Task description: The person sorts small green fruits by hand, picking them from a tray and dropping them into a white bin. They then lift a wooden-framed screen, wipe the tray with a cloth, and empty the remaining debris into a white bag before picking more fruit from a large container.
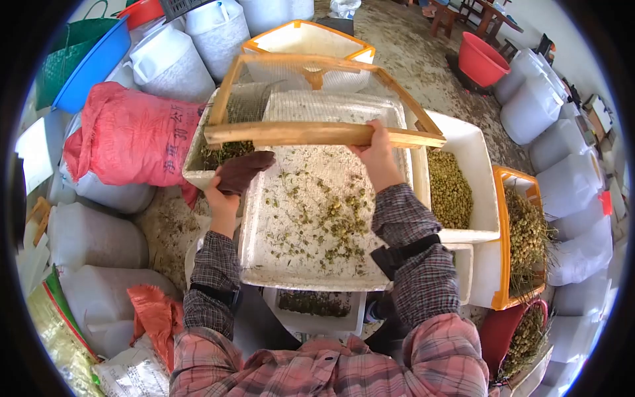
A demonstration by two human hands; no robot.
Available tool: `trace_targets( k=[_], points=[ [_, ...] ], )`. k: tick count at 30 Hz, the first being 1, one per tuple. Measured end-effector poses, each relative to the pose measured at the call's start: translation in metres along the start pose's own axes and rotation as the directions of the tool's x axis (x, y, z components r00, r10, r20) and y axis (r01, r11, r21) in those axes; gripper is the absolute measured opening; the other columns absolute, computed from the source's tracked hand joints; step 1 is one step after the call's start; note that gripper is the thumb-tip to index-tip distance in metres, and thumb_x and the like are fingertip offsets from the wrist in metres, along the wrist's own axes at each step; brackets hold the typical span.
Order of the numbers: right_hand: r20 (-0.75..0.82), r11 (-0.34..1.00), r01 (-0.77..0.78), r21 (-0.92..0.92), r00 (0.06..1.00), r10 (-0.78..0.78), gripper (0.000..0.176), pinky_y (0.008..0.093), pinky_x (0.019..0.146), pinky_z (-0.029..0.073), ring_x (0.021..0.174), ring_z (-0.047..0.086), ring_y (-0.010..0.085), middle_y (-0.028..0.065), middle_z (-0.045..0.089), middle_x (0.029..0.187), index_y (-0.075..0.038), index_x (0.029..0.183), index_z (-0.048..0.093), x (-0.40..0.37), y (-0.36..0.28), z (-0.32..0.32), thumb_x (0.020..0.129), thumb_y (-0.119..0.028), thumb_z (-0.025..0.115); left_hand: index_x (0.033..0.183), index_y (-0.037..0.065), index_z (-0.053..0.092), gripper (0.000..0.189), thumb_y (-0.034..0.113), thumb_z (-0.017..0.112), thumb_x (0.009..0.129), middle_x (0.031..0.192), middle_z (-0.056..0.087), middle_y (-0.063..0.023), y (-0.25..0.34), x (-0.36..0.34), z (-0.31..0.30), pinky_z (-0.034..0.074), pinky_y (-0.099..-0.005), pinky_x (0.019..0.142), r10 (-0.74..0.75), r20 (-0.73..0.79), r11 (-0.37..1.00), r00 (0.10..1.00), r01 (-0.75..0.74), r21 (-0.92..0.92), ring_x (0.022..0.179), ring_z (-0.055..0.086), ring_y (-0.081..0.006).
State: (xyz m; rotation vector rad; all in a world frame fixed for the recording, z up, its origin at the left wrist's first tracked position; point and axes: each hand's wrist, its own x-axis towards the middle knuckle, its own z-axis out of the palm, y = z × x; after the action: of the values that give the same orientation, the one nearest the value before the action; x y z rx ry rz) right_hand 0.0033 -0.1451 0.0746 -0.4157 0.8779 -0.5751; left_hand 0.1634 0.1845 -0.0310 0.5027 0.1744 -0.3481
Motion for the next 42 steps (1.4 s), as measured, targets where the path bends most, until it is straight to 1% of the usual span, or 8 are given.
trace_targets(
  k=[9,12,13,17,24,27,33,42],
  points=[
    [0.068,0.991,0.134,0.029,0.988,-0.135,0.045,0.0566,0.105,0.035,0.112,0.048,0.0377,0.0215,0.042,0.111,0.001,0.111,0.038,-0.116,-0.034,-0.069,0.085,-0.025,0.063,0.124,0.003,0.054,0.048,0.033,0.035,0.091,0.128,0.054,-0.0151,0.097,-0.087,0.027,0.037,-0.054,0.103,0.04,-0.089,0.991,0.995,-0.051,-0.126,0.119,0.05,-0.0343],
    [0.162,0.983,0.181,-0.022,0.971,-0.175,0.041,0.0528,0.102,0.04,0.11,0.051,0.0313,0.0146,0.045,0.111,-0.004,0.111,0.042,-0.157,-0.04,-0.098,0.084,-0.027,0.064,0.129,-0.001,0.049,0.05,0.032,0.037,0.093,0.128,0.054,-0.0183,0.107,-0.119,0.021,0.04,-0.0484,0.102,-0.182,0.631,0.934,0.754,0.334,-0.129,0.119,0.051,-0.0307],
    [0.165,0.98,0.199,-0.029,0.968,-0.192,0.041,0.0534,0.097,0.045,0.108,0.056,0.0338,0.0175,0.049,0.112,-0.003,0.111,0.041,-0.159,-0.041,-0.11,0.085,-0.028,0.062,0.132,-0.002,0.045,0.057,0.041,0.039,0.095,0.121,0.059,-0.0179,0.104,-0.146,0.048,0.044,-0.0462,0.098,-0.185,0.189,0.983,0.964,0.184,0.021,0.11,0.058,-0.0293],
    [0.241,0.959,0.257,-0.123,0.945,-0.222,0.042,0.055,0.086,0.052,0.102,0.062,0.0402,0.0226,0.057,0.105,-0.001,0.112,0.04,-0.178,-0.051,-0.159,0.086,-0.03,0.058,0.13,-0.002,0.046,0.078,0.065,0.044,0.09,0.109,0.063,-0.0199,0.118,-0.18,0.066,0.052,-0.0372,0.085,-0.396,0.292,0.887,0.87,0.281,0.366,0.094,0.064,-0.0282],
    [0.298,0.921,0.247,-0.301,0.942,-0.156,0.045,0.0502,0.07,0.058,0.086,0.068,0.0359,0.0143,0.055,0.092,-0.003,0.116,0.042,-0.187,-0.072,-0.202,0.083,-0.029,0.06,0.119,-0.002,0.052,0.064,0.057,0.044,0.094,0.102,0.065,-0.0128,0.104,-0.22,0.006,0.054,-0.0341,0.078,-0.599,0.056,0.636,0.799,0.431,0.64,0.087,0.065,-0.0205],
    [0.352,0.911,0.233,-0.34,0.93,-0.106,0.044,0.0478,0.072,0.058,0.081,0.068,0.0333,0.0136,0.055,0.09,-0.003,0.113,0.043,-0.171,-0.077,-0.204,0.083,-0.03,0.061,0.12,-0.001,0.051,0.065,0.057,0.047,0.092,0.107,0.064,-0.0139,0.09,-0.262,-0.015,0.055,-0.0339,0.078,-0.69,0.207,0.644,0.693,0.458,0.612,0.089,0.065,-0.0215],
    [0.455,0.87,0.289,-0.4,0.886,-0.085,0.04,0.0443,0.072,0.058,0.077,0.068,0.0281,0.0093,0.055,0.087,-0.003,0.109,0.046,-0.157,-0.086,-0.178,0.084,-0.031,0.062,0.144,0.008,0.032,0.076,0.053,0.057,0.088,0.129,0.053,-0.0198,0.053,-0.321,-0.042,0.049,-0.0395,0.093,-0.636,0.357,0.769,0.684,0.52,0.373,0.106,0.059,-0.0264],
    [0.629,0.783,0.397,-0.478,0.778,-0.011,0.074,0.0373,0.073,0.055,0.085,0.067,0.0254,0.0159,0.066,0.095,0.001,0.126,0.045,-0.162,-0.105,-0.127,0.091,-0.064,0.041,0.146,0.004,0.028,0.079,0.02,0.063,0.077,0.146,0.037,-0.0113,0.046,-0.355,0.026,0.044,-0.0373,0.102,-0.202,0.287,0.948,0.936,0.113,0.299,0.128,0.045,-0.0229]
  ],
)
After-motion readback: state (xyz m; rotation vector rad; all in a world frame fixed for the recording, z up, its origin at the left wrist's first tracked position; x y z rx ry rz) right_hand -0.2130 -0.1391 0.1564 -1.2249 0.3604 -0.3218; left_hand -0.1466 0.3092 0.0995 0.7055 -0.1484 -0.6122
